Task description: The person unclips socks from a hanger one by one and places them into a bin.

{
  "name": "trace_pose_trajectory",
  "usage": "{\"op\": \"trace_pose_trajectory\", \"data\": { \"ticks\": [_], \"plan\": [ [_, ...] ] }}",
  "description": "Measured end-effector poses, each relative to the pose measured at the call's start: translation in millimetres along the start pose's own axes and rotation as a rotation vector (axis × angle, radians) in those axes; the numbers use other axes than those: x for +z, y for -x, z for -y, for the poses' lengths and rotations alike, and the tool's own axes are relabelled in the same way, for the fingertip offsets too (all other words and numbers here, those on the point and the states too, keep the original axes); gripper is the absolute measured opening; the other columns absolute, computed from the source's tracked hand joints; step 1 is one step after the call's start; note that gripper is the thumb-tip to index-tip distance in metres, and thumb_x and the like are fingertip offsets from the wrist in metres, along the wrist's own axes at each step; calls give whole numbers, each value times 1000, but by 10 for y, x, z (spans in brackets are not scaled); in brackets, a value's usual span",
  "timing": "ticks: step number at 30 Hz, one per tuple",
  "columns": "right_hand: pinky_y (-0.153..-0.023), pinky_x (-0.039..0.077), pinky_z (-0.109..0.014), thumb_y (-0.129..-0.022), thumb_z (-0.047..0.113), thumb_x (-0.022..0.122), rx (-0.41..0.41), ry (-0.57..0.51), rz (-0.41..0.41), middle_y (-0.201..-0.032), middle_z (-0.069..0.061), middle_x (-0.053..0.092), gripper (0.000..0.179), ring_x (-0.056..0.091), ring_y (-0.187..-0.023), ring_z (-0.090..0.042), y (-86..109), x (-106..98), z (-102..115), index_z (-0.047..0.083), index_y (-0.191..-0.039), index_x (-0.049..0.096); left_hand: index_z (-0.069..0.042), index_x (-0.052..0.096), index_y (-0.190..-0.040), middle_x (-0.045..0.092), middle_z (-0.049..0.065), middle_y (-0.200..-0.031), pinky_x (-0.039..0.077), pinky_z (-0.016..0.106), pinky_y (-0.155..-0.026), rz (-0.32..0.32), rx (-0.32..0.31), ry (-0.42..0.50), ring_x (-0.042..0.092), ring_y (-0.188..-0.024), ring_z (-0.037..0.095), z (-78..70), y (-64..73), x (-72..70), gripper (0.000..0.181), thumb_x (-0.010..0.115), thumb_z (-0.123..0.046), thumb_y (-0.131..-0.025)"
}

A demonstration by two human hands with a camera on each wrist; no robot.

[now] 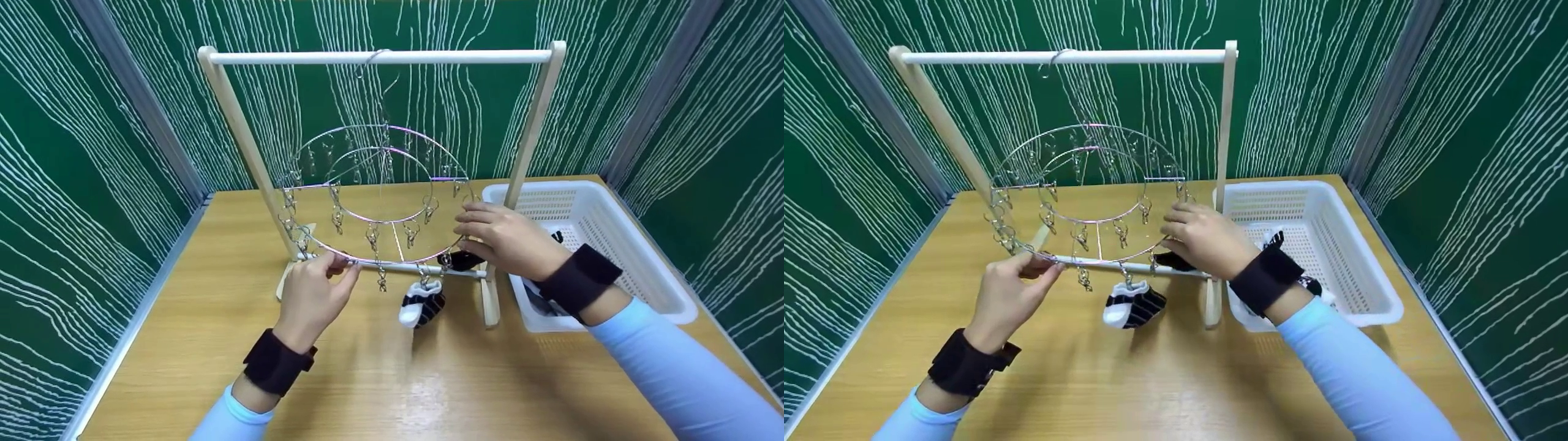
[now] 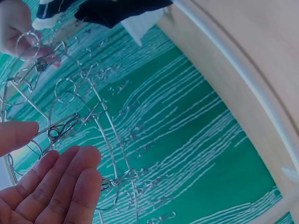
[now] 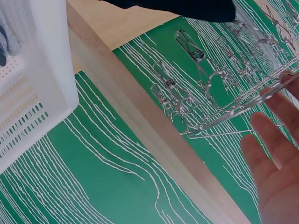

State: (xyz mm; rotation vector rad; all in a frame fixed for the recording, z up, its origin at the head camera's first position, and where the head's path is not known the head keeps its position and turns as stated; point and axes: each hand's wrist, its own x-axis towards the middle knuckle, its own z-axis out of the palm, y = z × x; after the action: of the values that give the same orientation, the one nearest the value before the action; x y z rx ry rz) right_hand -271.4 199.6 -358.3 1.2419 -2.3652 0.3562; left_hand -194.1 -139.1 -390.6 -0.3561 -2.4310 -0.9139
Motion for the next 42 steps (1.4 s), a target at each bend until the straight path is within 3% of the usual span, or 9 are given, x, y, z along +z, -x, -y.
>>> {"op": "trace_pose_trajectory", "data": {
  "ticks": [5, 10, 19, 23, 28, 31, 34, 38, 42],
  "plan": [
    [-112, 55, -59, -97, 10, 80, -24, -4, -33, -116, -19, 80, 17, 72, -124, -43, 22, 14, 2, 0, -112, 79, -3, 79, -95, 83, 13, -93, 67, 47, -82, 0, -8, -7, 80, -86, 29, 4, -13, -33, 15, 83, -17, -97],
    [-93, 64, -47, -96, 7, 80, -100, -40, -123, -101, -11, 77, 8, 73, -102, -31, 20, 20, 6, 3, -103, 77, -2, 80, -94, 83, 14, -92, 66, 50, -80, -36, -3, -32, 80, -83, 30, 16, -17, -76, 15, 83, -17, -95],
    [-78, 59, -40, -95, 9, 81, -117, -14, -202, -90, -5, 74, 8, 68, -88, -25, 34, 17, 79, 6, -98, 75, 0, 77, -100, 82, 16, -97, 65, 51, -83, -80, -15, -23, 79, -88, 34, 28, -1, -121, 18, 84, -16, -94],
    [-75, 60, -39, -96, 10, 81, -105, 6, -222, -89, -5, 76, 7, 69, -86, -25, 32, 39, 124, 6, -97, 76, 1, 75, -102, 81, 15, -98, 66, 48, -84, -132, 58, 37, 79, -90, 32, -30, 9, -106, 16, 83, -11, -94],
    [-73, 60, -39, -94, 9, 83, -94, 8, -248, -90, -7, 78, 7, 69, -85, -26, 27, 86, 169, 5, -95, 78, 1, 74, -96, 80, 13, -91, 67, 41, -78, -161, 225, 140, 77, -82, 27, -159, 46, -27, 13, 85, -6, -91],
    [-72, 60, -38, -94, 10, 84, -84, 20, -252, -90, -7, 78, 8, 69, -84, -26, 18, 104, 198, 5, -95, 78, 2, 76, -93, 79, 13, -87, 67, 38, -75, -147, 311, 184, 77, -79, 25, -239, 71, 42, 15, 88, -5, -88],
    [-72, 61, -38, -94, 11, 84, -70, 25, -251, -90, -7, 78, 8, 69, -84, -26, 6, 109, 226, 5, -95, 79, 4, 77, -96, 79, 15, -89, 67, 37, -75, -108, 349, 207, 77, -80, 25, -304, 89, 112, 18, 90, -6, -86],
    [-73, 62, -38, -95, 12, 83, -59, 22, -256, -90, -6, 78, 7, 69, -85, -25, -4, 101, 244, 6, -96, 79, 6, 79, -105, 81, 19, -97, 68, 40, -77, -49, 333, 182, 80, -87, 29, -366, 101, 184, 24, 89, -8, -88],
    [-72, 61, -39, -96, 11, 83, -63, 16, -263, -90, -6, 77, 7, 68, -85, -26, -7, 85, 251, 6, -96, 78, 7, 77, -116, 81, 22, -111, 67, 43, -89, 12, 298, 112, 80, -103, 33, -388, 112, 246, 35, 87, -13, -90]
  ]
}}
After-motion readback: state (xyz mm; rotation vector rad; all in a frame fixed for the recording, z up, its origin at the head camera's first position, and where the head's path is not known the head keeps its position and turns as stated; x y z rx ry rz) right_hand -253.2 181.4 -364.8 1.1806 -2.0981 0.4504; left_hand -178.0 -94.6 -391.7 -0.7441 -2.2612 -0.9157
